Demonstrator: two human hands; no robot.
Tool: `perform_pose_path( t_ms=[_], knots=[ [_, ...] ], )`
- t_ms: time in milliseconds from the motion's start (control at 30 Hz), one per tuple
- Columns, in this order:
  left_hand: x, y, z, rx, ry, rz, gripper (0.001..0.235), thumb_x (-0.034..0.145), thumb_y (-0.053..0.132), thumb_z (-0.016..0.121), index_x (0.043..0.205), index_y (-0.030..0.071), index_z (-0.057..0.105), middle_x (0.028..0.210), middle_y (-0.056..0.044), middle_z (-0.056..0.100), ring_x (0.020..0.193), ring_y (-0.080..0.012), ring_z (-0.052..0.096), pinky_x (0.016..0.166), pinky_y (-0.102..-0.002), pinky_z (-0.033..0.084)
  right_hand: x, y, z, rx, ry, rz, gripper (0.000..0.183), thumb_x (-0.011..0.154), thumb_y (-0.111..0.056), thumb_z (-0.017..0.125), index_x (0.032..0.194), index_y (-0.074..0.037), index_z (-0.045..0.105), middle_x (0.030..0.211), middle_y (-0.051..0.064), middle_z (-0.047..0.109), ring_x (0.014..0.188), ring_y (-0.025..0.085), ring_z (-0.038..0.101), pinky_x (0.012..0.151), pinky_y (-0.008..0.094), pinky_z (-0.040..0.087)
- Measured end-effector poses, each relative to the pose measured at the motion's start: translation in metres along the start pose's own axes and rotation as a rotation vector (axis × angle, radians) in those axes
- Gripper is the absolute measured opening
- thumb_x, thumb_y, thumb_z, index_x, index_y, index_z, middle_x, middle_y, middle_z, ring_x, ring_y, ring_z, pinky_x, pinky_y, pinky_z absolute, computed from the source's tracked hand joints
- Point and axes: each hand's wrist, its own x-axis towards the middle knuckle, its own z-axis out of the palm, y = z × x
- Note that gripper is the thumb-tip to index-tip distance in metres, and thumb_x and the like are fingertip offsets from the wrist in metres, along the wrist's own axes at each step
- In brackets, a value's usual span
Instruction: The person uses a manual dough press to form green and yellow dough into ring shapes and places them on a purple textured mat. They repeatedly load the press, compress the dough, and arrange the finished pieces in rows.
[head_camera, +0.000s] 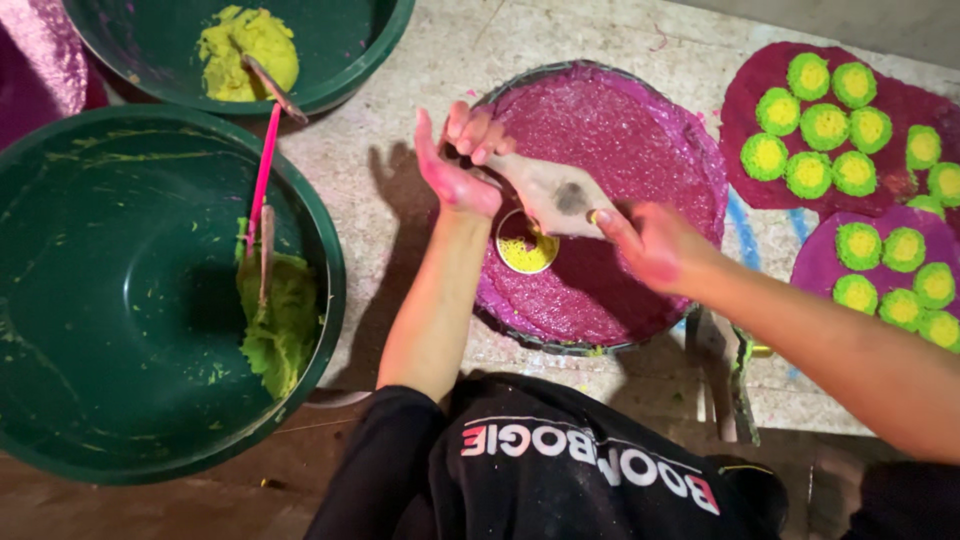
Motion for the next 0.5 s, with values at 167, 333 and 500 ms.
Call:
perform_pose_path(
  t_ms=[167, 333, 500],
  knots=[
    [-0.003, 0.022, 0.010, 0.101, 0.036, 0.061, 0.046, 0.101, 0.057, 0.047, 0.075, 0.019, 0.041, 0.064, 0.008, 0.034, 0.057, -0.0099, 0.036, 0.065, -0.031, 0.035, 0.010, -0.001, 0.021, 0.151, 0.023, -0.144, 0.055, 0.100, -0.052, 0.040, 0.112, -0.005, 0.068, 0.072, 0.022, 0.067, 0.069, 0.039, 0.069, 0.071, 0.050, 0.050],
    [-0.025, 0.023, 0.001, 0.072, 0.120, 0.064, 0.045, 0.100, 0.055, 0.047, 0.074, 0.020, 0.042, 0.061, 0.008, 0.034, 0.054, -0.0096, 0.035, 0.061, -0.030, 0.033, 0.014, 0.019, 0.045, 0.139, -0.095, 0.013, 0.067, 0.105, -0.054, 0.042, 0.085, 0.003, 0.068, 0.069, 0.025, 0.064, 0.071, 0.039, 0.065, 0.067, 0.051, 0.051],
    [-0.035, -0.014, -0.022, 0.011, 0.128, 0.083, 0.042, 0.107, 0.050, 0.045, 0.079, 0.019, 0.051, 0.066, 0.005, 0.050, 0.061, -0.0144, 0.049, 0.067, -0.035, 0.043, 0.012, 0.060, 0.026, -0.027, -0.097, 0.092, 0.067, 0.101, -0.057, 0.045, 0.081, 0.000, 0.071, 0.066, 0.014, 0.067, 0.064, 0.025, 0.066, 0.064, 0.042, 0.050]
  ],
)
